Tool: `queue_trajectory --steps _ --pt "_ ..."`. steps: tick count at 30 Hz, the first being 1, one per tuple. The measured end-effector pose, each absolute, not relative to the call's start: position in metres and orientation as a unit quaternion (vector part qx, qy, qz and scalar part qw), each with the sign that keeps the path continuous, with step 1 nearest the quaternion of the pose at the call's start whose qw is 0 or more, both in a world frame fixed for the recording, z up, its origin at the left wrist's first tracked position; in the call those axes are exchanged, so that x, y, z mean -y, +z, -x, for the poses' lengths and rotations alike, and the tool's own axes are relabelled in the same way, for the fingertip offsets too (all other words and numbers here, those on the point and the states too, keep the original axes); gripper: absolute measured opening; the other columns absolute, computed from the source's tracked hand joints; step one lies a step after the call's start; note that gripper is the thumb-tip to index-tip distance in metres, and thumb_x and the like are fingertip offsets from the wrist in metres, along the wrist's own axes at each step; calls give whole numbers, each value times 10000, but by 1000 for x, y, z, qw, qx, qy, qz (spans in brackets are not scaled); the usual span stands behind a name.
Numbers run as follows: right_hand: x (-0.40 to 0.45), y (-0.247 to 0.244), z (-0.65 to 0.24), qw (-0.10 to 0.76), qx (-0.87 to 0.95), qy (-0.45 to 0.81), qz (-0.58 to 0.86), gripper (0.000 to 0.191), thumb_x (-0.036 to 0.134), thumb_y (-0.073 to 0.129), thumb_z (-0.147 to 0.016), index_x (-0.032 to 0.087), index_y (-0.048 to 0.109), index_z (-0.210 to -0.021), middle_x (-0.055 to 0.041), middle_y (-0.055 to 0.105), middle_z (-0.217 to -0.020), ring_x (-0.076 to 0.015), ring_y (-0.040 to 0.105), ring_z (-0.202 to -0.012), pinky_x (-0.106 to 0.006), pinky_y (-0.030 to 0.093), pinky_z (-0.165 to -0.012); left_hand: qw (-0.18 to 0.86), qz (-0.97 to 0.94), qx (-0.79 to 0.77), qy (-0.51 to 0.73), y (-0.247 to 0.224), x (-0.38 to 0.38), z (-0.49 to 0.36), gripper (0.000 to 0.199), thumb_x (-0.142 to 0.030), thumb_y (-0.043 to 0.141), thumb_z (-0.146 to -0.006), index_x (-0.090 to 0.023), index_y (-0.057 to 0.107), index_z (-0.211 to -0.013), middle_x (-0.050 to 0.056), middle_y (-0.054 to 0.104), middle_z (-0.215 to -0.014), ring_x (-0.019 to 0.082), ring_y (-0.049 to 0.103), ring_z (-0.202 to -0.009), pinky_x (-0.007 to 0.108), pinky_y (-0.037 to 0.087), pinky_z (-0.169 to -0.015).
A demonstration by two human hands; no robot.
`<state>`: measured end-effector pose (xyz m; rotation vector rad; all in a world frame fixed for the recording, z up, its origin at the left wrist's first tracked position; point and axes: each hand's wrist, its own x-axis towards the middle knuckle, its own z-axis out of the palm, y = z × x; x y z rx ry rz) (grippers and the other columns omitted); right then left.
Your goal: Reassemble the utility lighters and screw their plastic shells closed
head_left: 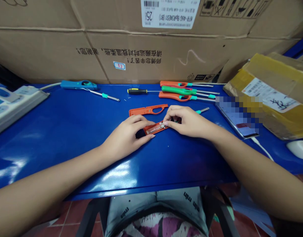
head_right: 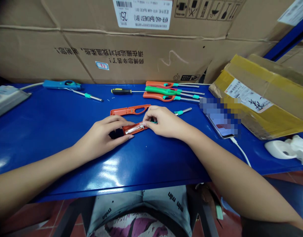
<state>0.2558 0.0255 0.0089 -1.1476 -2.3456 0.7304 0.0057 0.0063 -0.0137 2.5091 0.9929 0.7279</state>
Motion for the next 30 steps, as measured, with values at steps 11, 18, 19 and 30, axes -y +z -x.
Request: queue_trajectory --steps 11,18,19,30 --pt "-28 11 -260 213 842 267 418 107 196 609 -890 158 684 -823 -48 651 -863 -155 589 -771 -290 447 -702 164 -887 -346 259 -12 -5 -6 291 -297 685 -928 -182 710 -1193 78 698 -1075 235 666 -1062 398 554 -946" --pt "-28 9 -259 222 838 266 421 110 195 604 -887 161 692 -829 -47 652 -863 -151 599 -762 -284 457 -700 167 -891 -347 242 -9 -3 -5 352 -268 691 -889 -179 695 -1229 77 690 -1128 244 642 -1137 402 532 -1008" --pt "-28 9 -259 223 838 266 421 111 194 605 -887 161 693 -827 -48 652 -861 -151 600 -762 -284 459 -702 165 -892 -347 239 -8 -3 -5 357 -262 686 -885 -178 693 -1232 77 689 -1139 246 638 -1147 403 529 -1016" --pt "-28 8 -259 216 843 280 405 113 215 620 -902 165 699 -839 -54 665 -883 -165 612 -800 -300 467 -734 177 -886 -349 248 -9 -2 -7 322 -233 631 -903 -179 699 -1214 77 698 -1148 239 641 -1145 400 521 -1022"
